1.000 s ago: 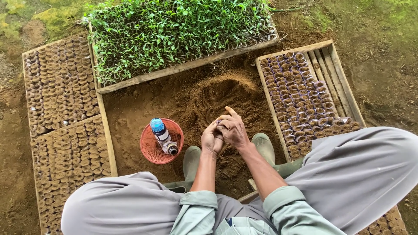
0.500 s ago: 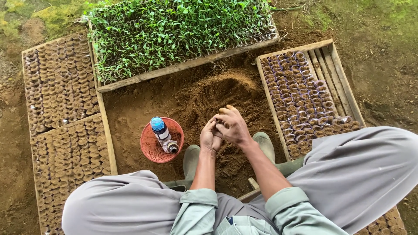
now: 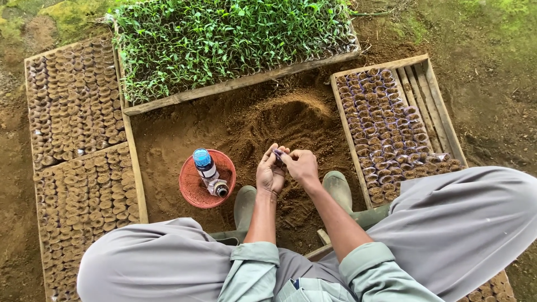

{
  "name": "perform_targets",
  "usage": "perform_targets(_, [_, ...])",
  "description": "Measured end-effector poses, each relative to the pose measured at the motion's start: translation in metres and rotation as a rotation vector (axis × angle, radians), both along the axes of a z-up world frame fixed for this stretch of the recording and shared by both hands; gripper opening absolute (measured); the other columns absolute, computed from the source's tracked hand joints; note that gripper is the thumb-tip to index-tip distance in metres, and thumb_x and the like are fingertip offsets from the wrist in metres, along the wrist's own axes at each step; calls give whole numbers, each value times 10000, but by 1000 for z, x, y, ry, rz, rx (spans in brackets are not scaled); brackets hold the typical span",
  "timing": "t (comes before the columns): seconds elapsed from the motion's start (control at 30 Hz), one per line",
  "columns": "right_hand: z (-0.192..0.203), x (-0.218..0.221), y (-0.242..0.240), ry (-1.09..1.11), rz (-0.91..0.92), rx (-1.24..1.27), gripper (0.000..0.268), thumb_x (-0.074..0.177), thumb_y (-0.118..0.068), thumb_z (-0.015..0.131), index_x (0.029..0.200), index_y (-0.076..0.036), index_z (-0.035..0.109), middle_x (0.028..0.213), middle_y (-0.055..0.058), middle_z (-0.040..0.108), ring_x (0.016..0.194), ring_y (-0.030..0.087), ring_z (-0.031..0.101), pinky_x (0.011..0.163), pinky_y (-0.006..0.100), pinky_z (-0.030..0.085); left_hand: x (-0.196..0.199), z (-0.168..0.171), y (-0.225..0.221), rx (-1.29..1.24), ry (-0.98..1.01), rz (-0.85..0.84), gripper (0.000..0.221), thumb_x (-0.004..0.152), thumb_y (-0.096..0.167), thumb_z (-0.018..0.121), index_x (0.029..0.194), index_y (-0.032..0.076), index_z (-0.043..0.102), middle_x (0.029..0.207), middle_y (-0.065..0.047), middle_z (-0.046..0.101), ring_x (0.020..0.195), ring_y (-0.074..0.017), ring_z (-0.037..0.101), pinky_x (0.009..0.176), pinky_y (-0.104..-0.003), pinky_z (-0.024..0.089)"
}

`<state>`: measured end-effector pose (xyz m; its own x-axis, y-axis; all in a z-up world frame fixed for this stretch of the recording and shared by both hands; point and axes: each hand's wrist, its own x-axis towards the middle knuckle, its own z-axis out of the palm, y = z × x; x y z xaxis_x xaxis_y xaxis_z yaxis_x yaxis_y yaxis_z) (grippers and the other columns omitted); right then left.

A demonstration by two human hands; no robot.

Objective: Wrapping small soil blocks in plastic film and placing them into a wooden tray for seedling preparation.

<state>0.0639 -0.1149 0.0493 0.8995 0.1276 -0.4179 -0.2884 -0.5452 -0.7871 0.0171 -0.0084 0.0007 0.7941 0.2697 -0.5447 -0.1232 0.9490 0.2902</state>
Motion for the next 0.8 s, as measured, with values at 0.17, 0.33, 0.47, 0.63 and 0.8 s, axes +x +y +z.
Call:
perform_targets(0.17, [-22, 7, 2, 27, -11, 31, 133, 733, -246, 690, 737, -154, 785, 540, 84, 668, 564, 204, 677, 539, 348, 516, -2, 1, -1, -37, 8, 6, 261, 1022, 88, 585, 1268, 46, 663, 1149, -220, 744, 1053, -364, 738, 849, -495, 645])
perform_targets(0.33, [11, 4, 6, 76, -99, 216, 184, 731, -10, 574, 830, -5, 729, 581, 143, 686, 460, 140, 654, 409, 237, 517, -2, -25, -7, -62, 58, 2, 235, 1009, 85, 605, 1234, 50, 664, 1133, -221, 749, 972, -356, 756, 680, -431, 639])
perform_targets(0.47, [12, 3, 4, 95, -117, 191, 187, 789, -149, 708, 841, 30, 728, 583, 144, 691, 450, 130, 657, 405, 243, 529, -2, -14, -10, -14, 120, 37, 223, 994, 29, 622, 1212, 19, 671, 1139, -242, 741, 1020, -346, 745, 821, -420, 647])
perform_targets(0.63, [2, -1, 7, 65, -110, 94, 136, 729, -72, 673, 823, 6, 734, 558, 125, 687, 429, 134, 656, 406, 255, 532, -3, -23, -11, 13, 155, 43, 225, 986, 24, 644, 1208, 28, 677, 1154, -239, 737, 1039, -340, 742, 862, -418, 647])
perform_targets(0.8, [27, 1, 11, 111, -167, 272, 141, 748, -13, 628, 845, 45, 711, 621, 206, 692, 484, 167, 670, 448, 258, 576, -6, -58, -3, -140, 277, 134, 233, 971, 37, 683, 1201, 10, 654, 1094, -243, 740, 923, -306, 765, 869, -473, 672])
